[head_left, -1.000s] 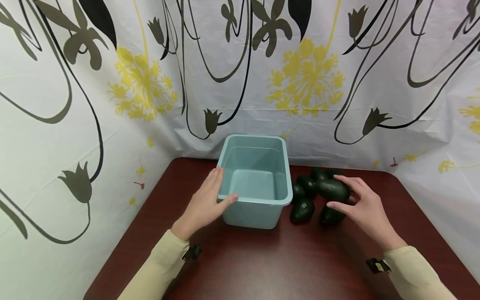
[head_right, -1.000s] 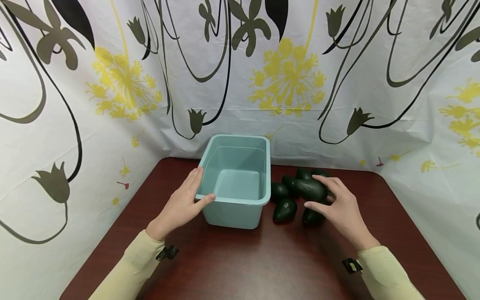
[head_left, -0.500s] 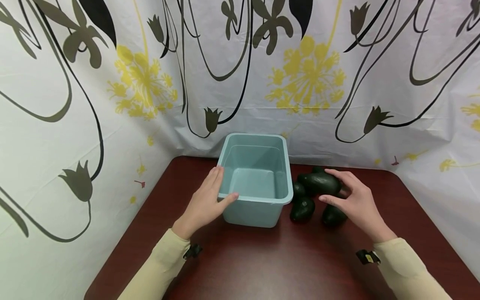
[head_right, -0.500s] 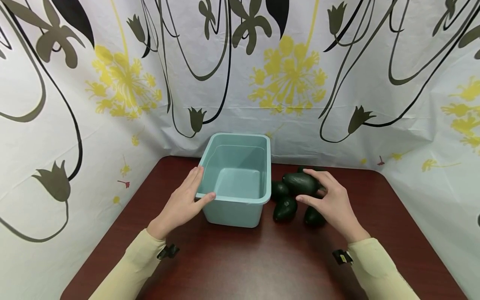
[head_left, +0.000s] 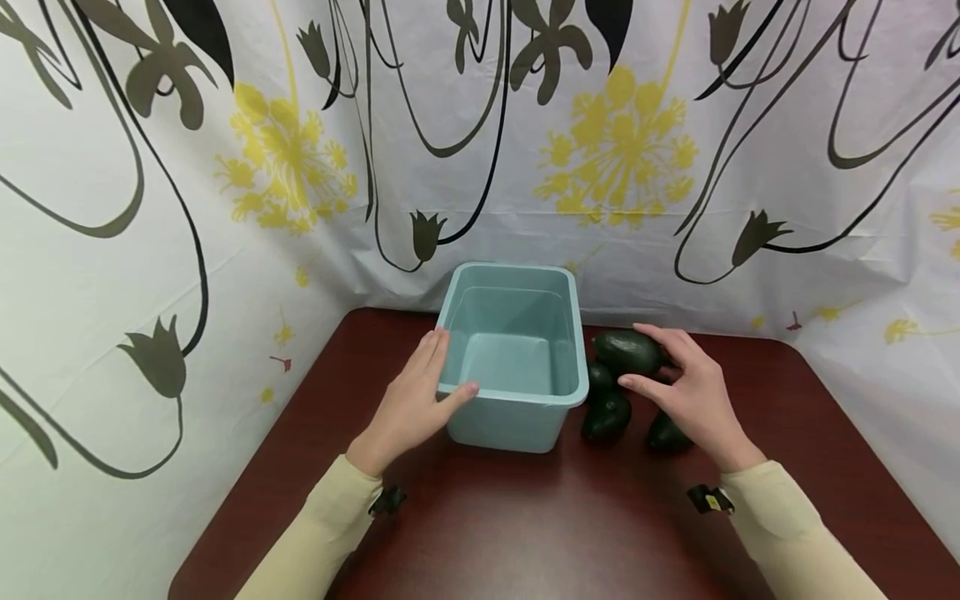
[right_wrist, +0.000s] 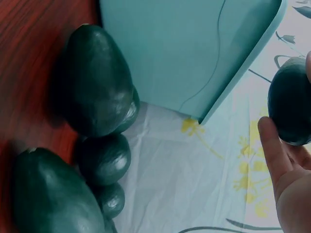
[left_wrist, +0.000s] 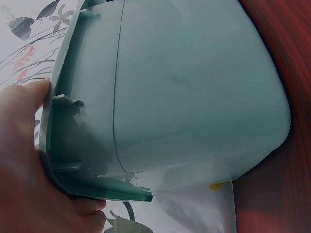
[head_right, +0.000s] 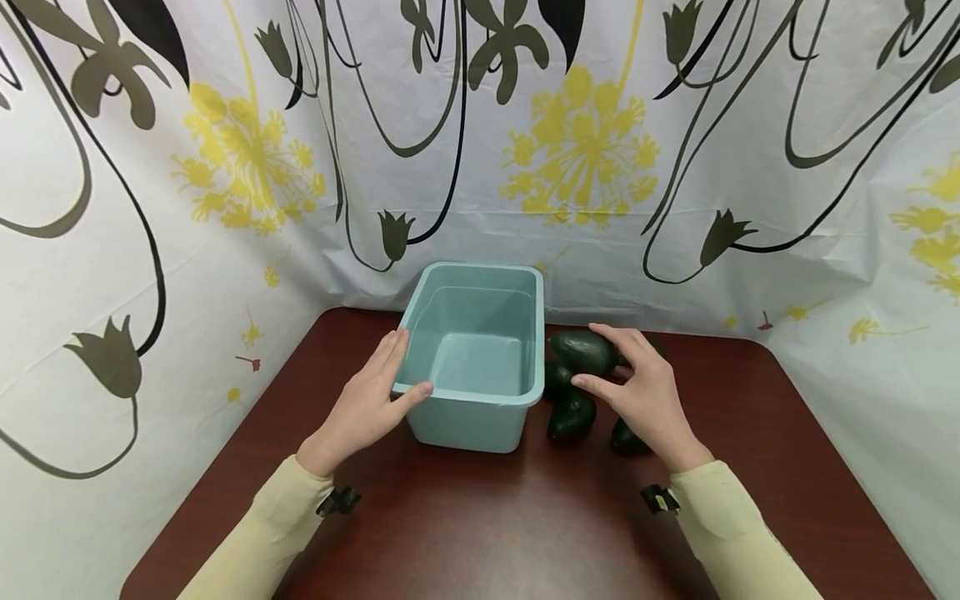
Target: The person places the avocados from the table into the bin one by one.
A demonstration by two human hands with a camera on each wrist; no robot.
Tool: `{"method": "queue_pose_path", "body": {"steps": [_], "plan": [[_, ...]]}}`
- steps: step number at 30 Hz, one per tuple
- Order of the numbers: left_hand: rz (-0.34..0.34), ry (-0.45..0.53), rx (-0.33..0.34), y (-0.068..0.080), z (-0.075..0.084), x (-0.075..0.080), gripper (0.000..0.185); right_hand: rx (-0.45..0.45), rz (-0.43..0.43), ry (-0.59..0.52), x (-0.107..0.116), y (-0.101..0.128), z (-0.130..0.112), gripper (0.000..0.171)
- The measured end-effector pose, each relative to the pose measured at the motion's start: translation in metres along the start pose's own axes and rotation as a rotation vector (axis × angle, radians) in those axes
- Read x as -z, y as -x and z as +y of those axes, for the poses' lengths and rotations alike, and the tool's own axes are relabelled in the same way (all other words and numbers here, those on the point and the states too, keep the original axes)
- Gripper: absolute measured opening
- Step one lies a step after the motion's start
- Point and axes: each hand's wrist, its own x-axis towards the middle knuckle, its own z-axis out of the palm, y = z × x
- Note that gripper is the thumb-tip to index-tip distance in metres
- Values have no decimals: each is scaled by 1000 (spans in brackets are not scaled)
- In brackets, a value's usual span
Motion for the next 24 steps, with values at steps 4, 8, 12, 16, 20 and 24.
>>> {"method": "queue_pose_path", "body": {"steps": [4, 8, 12, 16, 20, 24], "plan": [[9, -1, -4, -1, 0, 1, 98, 32, 1, -28, -4, -6, -6, 78], [12, -4, -1, -1, 0, 0, 98, 45, -8, -31, -10, -11, -13, 78], [16, -4, 0, -1, -1, -1, 98, 71, -21, -20, -16, -15, -20, 77], [22, -2, -5, -1, -2, -2, 98, 88, -43, -39, -22, -18, -25, 77], [20, 2, -1, -1, -2, -2, 98, 119, -58, -53, -28, -23, -29, 78], [19, 0, -3, 0, -1, -2, 98, 151, -73, -49, -34, -26, -32, 77]]}}
